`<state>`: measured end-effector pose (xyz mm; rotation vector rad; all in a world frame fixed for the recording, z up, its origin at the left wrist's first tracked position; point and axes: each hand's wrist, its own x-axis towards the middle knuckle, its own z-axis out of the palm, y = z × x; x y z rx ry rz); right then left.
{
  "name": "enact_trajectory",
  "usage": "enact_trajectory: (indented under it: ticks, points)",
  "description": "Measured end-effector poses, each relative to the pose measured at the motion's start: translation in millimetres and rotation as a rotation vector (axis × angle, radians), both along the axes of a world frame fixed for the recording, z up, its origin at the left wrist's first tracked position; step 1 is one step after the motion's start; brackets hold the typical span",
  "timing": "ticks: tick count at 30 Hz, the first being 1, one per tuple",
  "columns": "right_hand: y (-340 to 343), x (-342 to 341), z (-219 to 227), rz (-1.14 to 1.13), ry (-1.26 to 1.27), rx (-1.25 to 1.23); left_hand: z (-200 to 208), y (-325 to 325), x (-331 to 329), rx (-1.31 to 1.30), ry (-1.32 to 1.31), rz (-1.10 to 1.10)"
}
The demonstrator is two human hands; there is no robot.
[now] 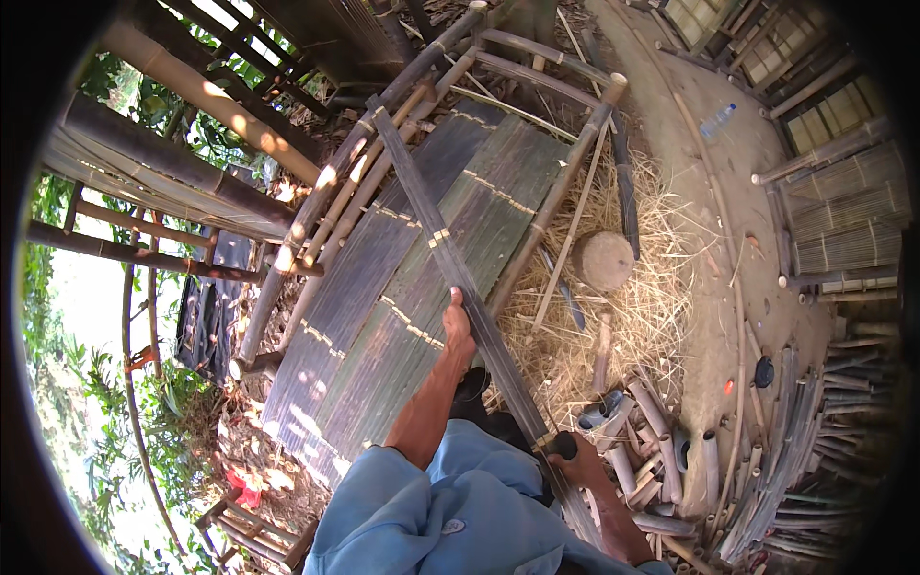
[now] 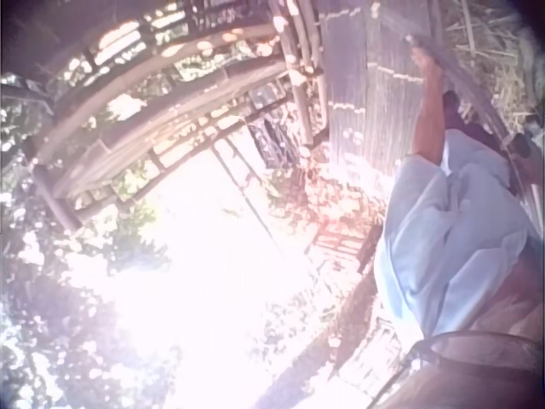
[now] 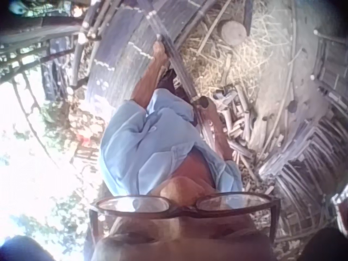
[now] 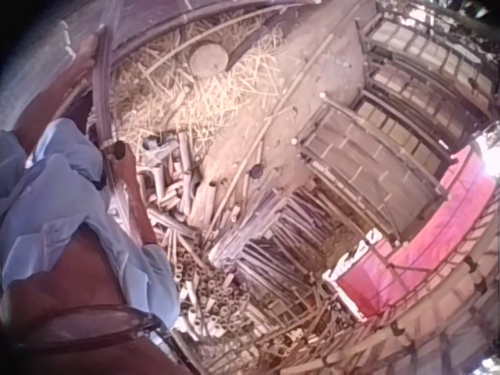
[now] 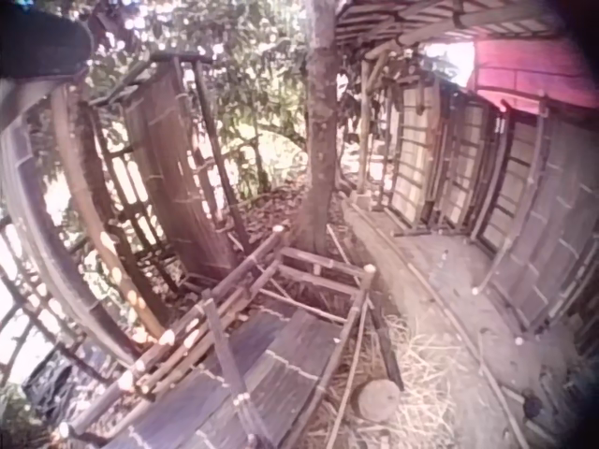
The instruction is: The person strips layers from a long bamboo stalk using a knife, pulling the strips away by hand and then smoothing the remaining stalk.
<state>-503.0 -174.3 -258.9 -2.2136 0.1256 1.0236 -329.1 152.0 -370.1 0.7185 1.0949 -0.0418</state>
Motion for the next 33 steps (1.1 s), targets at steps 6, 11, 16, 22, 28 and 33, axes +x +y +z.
enact_trajectory:
  ticks: [6,11,16,22,28,33]
  points:
    - [-1.4,-1.0,0.5,0.012,-0.004,0.013,1.3,-1.1,1.3,0.005,0.002,-0.023]
    - [-8.2,-9.7,-8.1,0.029,-0.013,0.033,-9.1,2.6,6.4,0.047,0.062,-0.007]
    - [-3.6,-11.5,-5.8,-0.063,-0.002,0.003,-11.7,-7.0,5.9,0.069,0.023,0.025]
    - [4.5,-18.4,-15.1,-0.053,0.005,-0.097,-28.6,-12.0,-21.3,0.166,-0.035,-0.118]
    - [6.8,-18.0,-13.0,-0.128,0.000,-0.166,2.0,-67.5,-33.2,0.024,0.086,0.060]
    - [-4.2,-19.5,0.0,-0.125,-0.134,-0.254,38.4,-98.0,-20.9,0.284,-0.116,0.140]
